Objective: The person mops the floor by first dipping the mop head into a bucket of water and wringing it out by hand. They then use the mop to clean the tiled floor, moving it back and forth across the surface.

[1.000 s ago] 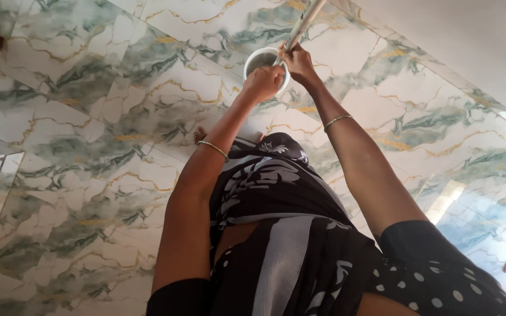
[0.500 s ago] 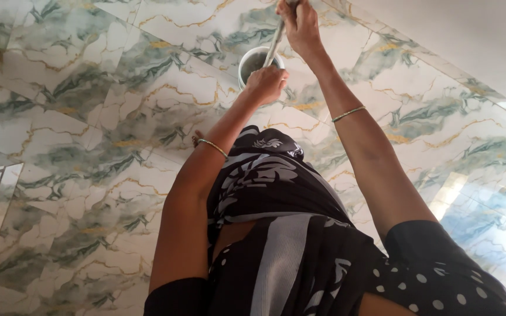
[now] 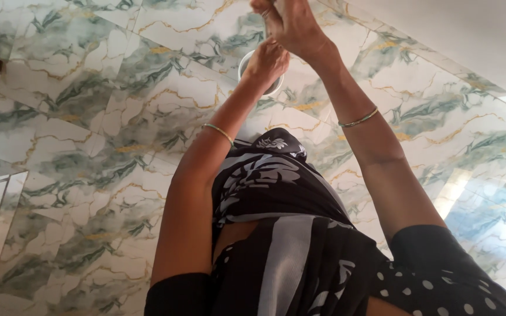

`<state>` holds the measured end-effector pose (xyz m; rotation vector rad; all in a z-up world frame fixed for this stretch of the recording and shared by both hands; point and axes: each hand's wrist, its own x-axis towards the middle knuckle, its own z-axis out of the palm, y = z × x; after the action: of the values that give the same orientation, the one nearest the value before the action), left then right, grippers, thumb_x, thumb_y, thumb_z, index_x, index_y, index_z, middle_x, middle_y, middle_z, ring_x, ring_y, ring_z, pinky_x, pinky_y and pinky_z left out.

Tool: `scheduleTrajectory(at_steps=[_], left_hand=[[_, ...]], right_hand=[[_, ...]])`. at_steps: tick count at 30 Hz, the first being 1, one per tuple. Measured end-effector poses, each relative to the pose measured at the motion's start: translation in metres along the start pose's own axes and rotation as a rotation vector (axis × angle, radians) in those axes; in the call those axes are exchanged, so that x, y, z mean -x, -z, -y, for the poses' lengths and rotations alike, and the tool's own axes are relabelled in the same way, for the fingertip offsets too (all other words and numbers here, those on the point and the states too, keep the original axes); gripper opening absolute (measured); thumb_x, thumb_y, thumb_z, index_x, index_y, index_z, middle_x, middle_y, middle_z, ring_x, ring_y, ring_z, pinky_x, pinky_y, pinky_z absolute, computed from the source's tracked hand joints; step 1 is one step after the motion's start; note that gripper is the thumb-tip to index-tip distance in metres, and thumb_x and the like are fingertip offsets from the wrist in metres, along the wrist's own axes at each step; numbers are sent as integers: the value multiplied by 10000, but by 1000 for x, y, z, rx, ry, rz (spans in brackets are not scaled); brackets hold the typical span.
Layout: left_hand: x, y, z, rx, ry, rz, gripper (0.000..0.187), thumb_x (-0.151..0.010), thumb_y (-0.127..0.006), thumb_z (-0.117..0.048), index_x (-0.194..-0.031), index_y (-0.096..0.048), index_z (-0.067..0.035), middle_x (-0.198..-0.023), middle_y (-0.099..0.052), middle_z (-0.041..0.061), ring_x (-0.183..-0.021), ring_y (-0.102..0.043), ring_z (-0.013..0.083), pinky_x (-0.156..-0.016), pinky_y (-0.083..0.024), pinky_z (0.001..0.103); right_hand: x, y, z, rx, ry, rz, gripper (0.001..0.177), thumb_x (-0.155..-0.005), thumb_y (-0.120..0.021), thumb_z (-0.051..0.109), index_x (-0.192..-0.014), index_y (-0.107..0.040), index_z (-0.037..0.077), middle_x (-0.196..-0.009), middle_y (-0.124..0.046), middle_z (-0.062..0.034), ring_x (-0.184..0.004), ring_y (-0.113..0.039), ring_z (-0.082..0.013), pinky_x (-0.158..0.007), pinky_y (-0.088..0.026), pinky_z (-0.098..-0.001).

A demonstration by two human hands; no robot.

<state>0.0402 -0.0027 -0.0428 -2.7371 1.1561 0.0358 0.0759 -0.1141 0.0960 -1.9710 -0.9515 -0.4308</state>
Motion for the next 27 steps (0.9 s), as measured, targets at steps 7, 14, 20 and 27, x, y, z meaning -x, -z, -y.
scheduleTrajectory(at_steps=[7,14,20,27], left_hand=[[-29,-62,-19,108,264,-73,218,-974,-682,-156,-1160,-735,-55,-1204,-710,88,-1227,-623,266,-1057,-455,405],[-23,-82,-15,156,404,-9,178,-956,-677,-172,-1096,-753,-92,-1143,-735,92,-1144,-667,271,-968,-496,404],[8,-100,8,209,523,105,151,-941,-673,-185,-1041,-768,-124,-1091,-756,95,-1073,-705,275,-892,-530,403],[94,-130,39,303,640,413,135,-923,-668,-201,-977,-785,-161,-1029,-780,99,-989,-749,280,-803,-570,402]], right_hand=[[-16,-22,50,-164,-248,269,219,-1138,-625,177,-1184,-513,-6,-940,-683,-154,-832,-705,-271,-767,-597,-367],[-7,-69,78,-93,-371,535,426,-1088,-602,329,-1300,-459,-11,-969,-702,-156,-852,-688,-305,-823,-554,-451],[-16,-67,66,-53,-5,404,498,-996,-739,296,-1332,-562,-26,-1170,-699,-147,-1013,-681,-351,-980,-445,-479],[53,-22,3,-361,-455,205,300,-1035,-734,180,-1268,-599,48,-1289,-708,-88,-1209,-699,-213,-1033,-524,-372]])
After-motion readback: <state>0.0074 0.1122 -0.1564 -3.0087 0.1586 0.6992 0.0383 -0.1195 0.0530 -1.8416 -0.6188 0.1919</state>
